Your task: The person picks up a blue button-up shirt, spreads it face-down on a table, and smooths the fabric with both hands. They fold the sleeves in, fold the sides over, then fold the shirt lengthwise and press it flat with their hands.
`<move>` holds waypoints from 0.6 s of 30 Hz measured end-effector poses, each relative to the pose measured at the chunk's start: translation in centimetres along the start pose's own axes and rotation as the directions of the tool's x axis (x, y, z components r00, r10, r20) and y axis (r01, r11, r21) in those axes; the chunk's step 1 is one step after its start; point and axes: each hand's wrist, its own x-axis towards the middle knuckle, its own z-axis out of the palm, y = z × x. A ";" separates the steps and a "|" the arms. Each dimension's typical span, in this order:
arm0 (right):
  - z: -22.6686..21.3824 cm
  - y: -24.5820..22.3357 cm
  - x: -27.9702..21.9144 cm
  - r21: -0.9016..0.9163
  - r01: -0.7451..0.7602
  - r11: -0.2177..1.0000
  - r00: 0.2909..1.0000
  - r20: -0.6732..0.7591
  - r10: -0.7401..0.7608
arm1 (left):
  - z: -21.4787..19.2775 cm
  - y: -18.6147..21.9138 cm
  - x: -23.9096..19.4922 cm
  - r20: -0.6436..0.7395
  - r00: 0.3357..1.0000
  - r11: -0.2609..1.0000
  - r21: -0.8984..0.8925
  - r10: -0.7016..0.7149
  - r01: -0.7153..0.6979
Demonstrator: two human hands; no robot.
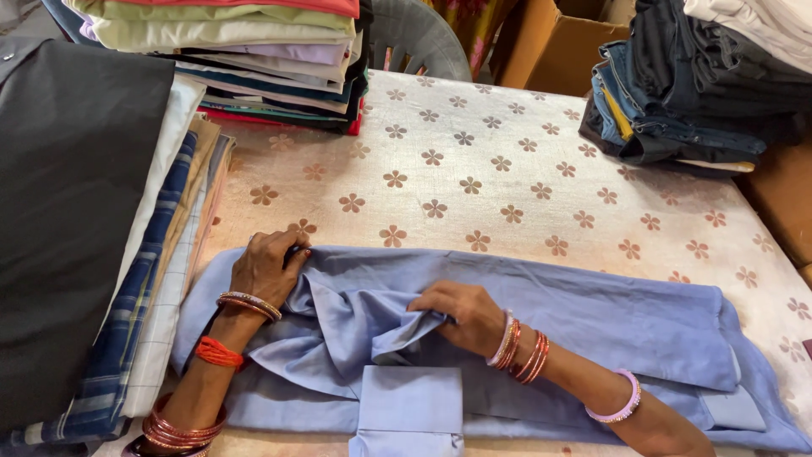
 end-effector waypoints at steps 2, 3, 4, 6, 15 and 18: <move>0.2 -0.6 0.1 -0.136 0.111 0.984 0.979 0.184 -0.085 | -0.1 0.0 0.0 -0.007 1.000 1.000 -0.007 0.010 -0.010; 0.0 -1.3 0.4 -0.135 0.110 0.985 0.979 0.184 -0.084 | -0.1 0.1 0.0 -0.005 1.000 1.000 -0.007 0.010 -0.010; -0.2 -2.0 0.7 -0.141 0.165 0.976 0.963 0.236 -0.129 | -0.1 0.1 0.0 -0.010 1.000 1.000 -0.013 0.013 -0.013; -0.5 -2.9 1.0 -0.145 0.221 0.964 0.942 0.289 -0.173 | -0.1 0.2 0.0 -0.016 1.000 1.000 -0.020 0.016 -0.017; -1.0 -3.2 0.9 -0.116 0.194 0.974 0.930 0.338 -0.145 | -0.4 0.3 0.0 0.001 0.999 0.999 -0.021 -0.044 0.044; -2.1 -3.9 2.1 -0.051 0.126 0.991 0.922 0.374 -0.098 | -0.5 0.3 0.0 0.012 1.000 1.000 -0.021 0.014 -0.013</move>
